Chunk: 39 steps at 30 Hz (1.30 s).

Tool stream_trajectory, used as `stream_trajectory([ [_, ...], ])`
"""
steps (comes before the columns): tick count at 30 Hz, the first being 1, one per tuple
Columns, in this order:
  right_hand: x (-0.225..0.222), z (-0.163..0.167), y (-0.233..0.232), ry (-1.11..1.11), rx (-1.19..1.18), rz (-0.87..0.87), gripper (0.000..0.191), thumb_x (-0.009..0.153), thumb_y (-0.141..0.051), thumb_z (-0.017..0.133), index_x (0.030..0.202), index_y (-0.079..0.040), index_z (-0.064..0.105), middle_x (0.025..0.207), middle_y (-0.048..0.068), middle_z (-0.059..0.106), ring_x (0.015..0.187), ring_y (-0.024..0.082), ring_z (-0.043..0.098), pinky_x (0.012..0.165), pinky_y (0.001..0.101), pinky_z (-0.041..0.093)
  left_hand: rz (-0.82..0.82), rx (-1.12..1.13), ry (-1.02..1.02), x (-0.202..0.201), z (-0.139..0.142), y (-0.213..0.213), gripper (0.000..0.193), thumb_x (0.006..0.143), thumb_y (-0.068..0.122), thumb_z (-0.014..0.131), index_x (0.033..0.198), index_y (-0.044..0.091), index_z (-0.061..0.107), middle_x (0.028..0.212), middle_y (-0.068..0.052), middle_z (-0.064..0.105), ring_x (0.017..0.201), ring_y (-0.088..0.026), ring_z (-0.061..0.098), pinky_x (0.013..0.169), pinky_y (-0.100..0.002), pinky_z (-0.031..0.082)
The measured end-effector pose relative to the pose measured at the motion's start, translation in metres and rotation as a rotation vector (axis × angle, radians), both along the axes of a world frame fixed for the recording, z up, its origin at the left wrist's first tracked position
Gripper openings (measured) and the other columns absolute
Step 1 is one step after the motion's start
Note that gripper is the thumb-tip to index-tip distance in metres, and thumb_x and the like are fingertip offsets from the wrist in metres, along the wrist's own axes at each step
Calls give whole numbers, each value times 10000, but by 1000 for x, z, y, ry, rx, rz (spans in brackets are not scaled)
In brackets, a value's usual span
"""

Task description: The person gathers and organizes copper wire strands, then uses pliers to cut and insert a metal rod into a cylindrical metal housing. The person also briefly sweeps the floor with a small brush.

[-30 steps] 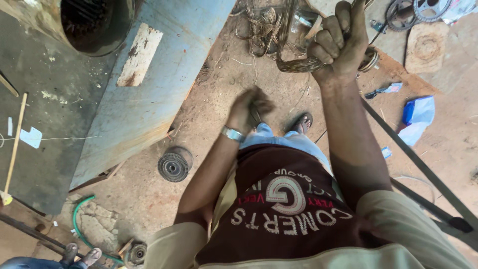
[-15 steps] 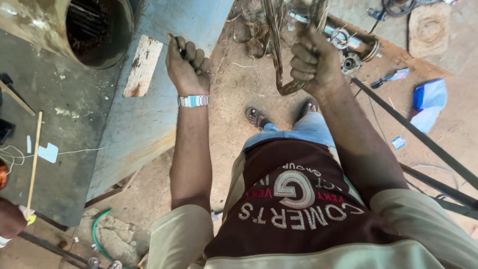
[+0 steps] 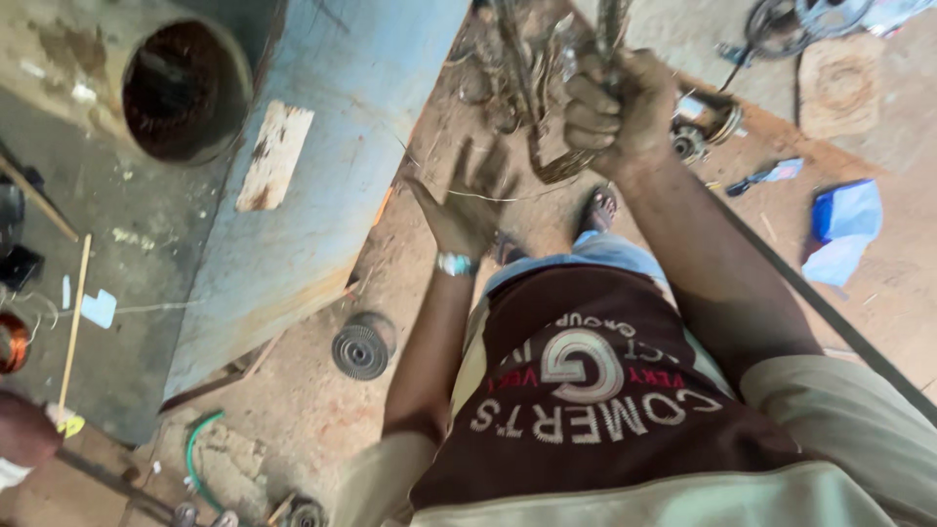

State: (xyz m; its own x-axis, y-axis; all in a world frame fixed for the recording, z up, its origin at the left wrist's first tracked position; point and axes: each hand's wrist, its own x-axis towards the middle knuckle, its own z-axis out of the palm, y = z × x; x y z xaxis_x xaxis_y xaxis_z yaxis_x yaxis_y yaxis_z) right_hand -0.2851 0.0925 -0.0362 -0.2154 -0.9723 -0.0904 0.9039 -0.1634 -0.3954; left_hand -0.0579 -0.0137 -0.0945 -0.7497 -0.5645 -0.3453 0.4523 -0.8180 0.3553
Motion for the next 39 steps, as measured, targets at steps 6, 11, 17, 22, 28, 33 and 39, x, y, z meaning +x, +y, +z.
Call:
stream_trajectory([
  [6, -9, 6, -15, 62, -51, 55, 393, 1041, -559, 619, 951, -188, 523, 582, -103, 317, 420, 3, 255, 373, 170, 204, -172, -145, -196, -36, 14, 19, 1052, 795, 754, 570, 1603, 191, 200, 1551, -197, 407, 1419, -430, 434, 1163, -641, 391],
  [11, -4, 5, -19, 83, -65, 121, 371, 1052, -546, 624, 996, -192, 529, 604, -128, 325, 431, -17, 244, 359, 151, 200, -225, -60, -181, -70, -6, 16, 664, 930, 499, 699, 1345, 10, 527, 1175, -173, 675, 1069, -303, 705, 931, -465, 620],
  [17, -15, 12, -13, 219, 30, 244, 517, 1037, -615, 586, 1213, -130, 609, 671, -92, 390, 555, 45, 380, 486, 211, 352, -5, -106, -178, -77, -13, 14, 204, 1009, 268, 730, 973, 88, 643, 765, 14, 628, 683, -118, 585, 674, -318, 531],
  [22, -23, 19, -12, 319, 110, 186, 577, 1053, -618, 538, 1225, -75, 629, 803, 15, 559, 735, 166, 572, 654, 331, 501, 36, -209, -138, -66, 3, 8, 235, 1004, 299, 717, 857, 170, 587, 622, 101, 464, 542, -52, 485, 517, -252, 451],
  [28, -21, 20, -11, 494, 220, 135, 527, 1050, -498, 573, 1320, -49, 633, 998, 73, 696, 870, 175, 684, 743, 345, 584, 1, -204, -61, -50, 21, 9, 291, 1042, 347, 656, 859, 188, 496, 611, 71, 371, 451, -64, 324, 404, -250, 307],
  [33, -16, -6, -13, 522, 370, 88, 356, 1085, -298, 623, 1248, 13, 565, 945, 103, 696, 757, 191, 664, 596, 350, 539, -17, -202, 19, -37, 29, 5, 250, 1041, 338, 619, 901, 179, 488, 610, 75, 348, 454, -57, 314, 404, -236, 295],
  [39, -13, -60, -18, 840, 346, -114, 345, 1161, -247, 529, 1367, 22, 464, 1021, 104, 659, 863, 162, 648, 739, 376, 574, 24, -329, -39, -30, 33, 3, 252, 1024, 318, 658, 880, 179, 506, 576, 84, 346, 421, -52, 329, 355, -248, 287],
])
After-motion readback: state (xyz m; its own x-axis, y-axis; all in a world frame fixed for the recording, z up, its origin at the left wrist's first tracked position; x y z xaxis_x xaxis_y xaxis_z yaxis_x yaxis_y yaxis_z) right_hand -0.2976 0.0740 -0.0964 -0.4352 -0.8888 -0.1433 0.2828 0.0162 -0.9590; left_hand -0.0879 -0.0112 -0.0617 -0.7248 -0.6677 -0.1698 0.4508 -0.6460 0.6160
